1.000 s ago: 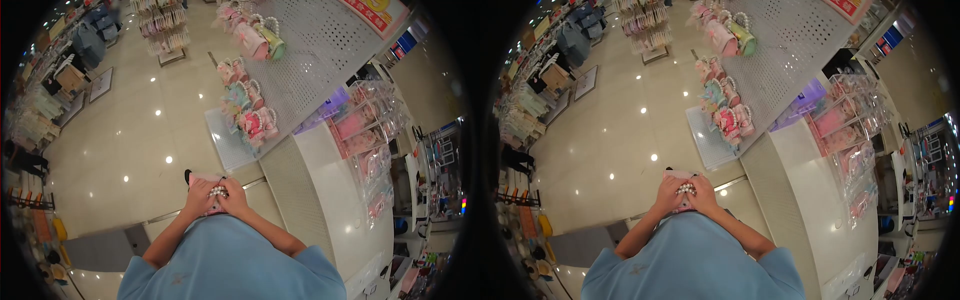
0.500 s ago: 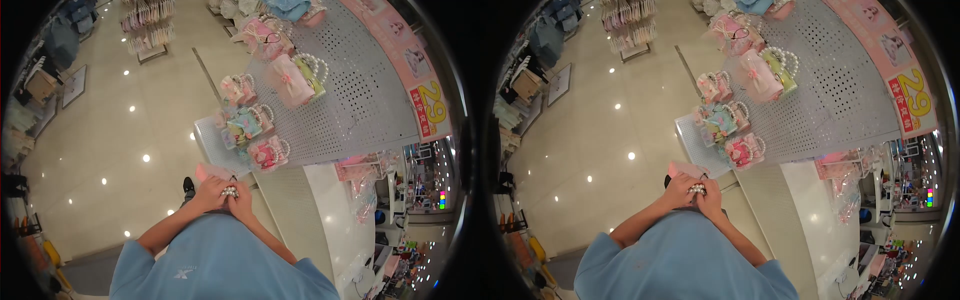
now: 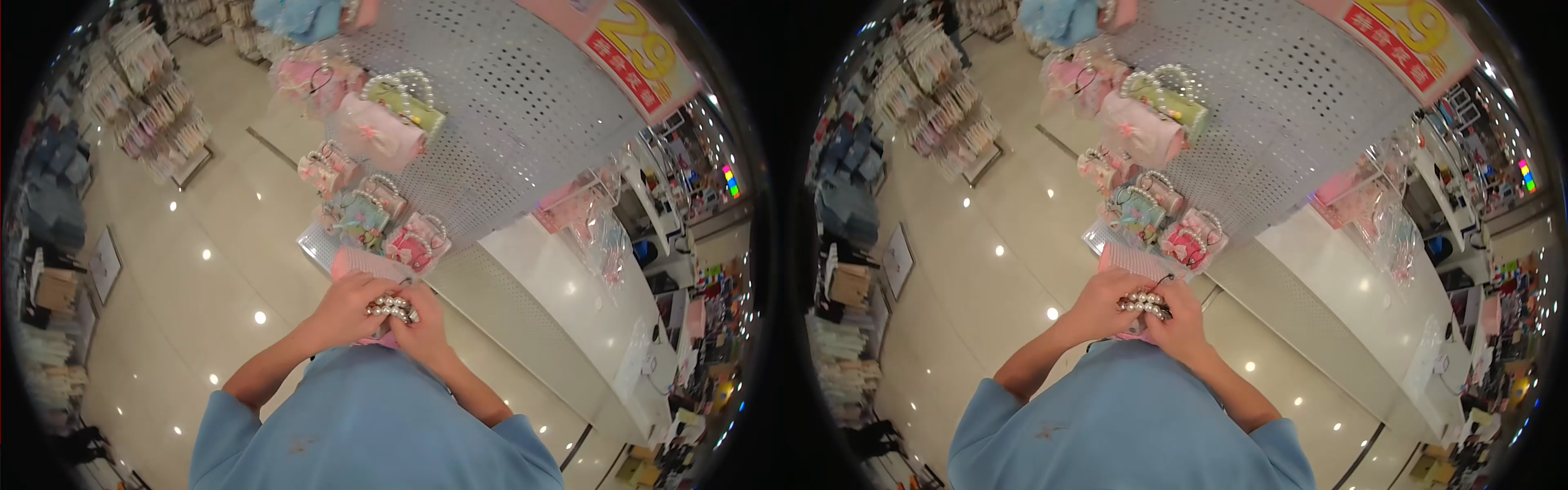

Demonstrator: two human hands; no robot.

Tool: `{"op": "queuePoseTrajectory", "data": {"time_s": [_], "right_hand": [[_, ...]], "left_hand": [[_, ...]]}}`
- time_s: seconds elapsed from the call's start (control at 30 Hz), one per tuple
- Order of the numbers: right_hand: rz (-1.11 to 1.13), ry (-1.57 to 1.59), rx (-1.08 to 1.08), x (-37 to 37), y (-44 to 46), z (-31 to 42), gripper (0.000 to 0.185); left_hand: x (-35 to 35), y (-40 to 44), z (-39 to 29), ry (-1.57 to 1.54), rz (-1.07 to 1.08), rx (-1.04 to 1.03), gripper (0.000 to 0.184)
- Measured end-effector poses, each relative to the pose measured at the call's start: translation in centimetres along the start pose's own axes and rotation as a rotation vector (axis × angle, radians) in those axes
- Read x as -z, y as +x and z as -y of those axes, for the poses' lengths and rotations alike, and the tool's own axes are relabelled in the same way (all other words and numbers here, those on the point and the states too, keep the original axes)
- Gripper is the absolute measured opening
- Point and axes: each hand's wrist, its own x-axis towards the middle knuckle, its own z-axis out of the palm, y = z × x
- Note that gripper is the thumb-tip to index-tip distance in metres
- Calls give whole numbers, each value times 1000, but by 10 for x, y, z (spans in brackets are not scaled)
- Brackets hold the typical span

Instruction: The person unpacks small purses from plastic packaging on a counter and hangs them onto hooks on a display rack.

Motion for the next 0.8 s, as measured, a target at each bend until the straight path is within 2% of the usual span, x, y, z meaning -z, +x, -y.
{"op": "queuePoseTrajectory", "data": {"time_s": [0.13, 0.27, 0.33, 0.43, 0.5, 0.57, 0.6, 0.73, 0.8], "right_hand": [[-72, -28, 223, 49, 27, 33, 30], [-130, -11, 191, 77, 37, 42, 32], [-141, -5, 112, 87, 43, 38, 31], [-212, 2, 117, 98, 59, 33, 29], [-228, -7, 132, 102, 74, 23, 28], [-221, 114, -15, 107, 88, 18, 28], [-212, 95, -31, 113, 96, 26, 28], [-253, 77, -44, 114, 123, 25, 28], [-331, 5, 26, 110, 135, 22, 27]], "left_hand": [[25, 45, -55, 6, 18, -155, 39], [17, 70, -74, -25, 11, -189, 37], [12, 83, -79, -138, 3, 14, 38], [8, 109, -75, -305, 109, 113, 39], [9, 129, -74, -258, 144, 73, 43], [9, 148, -72, -325, 132, 101, 45], [13, 158, -74, -230, 125, 2, 48], [23, 187, -70, -238, 100, -63, 50], [28, 200, -63, -191, 93, -92, 51]]}}
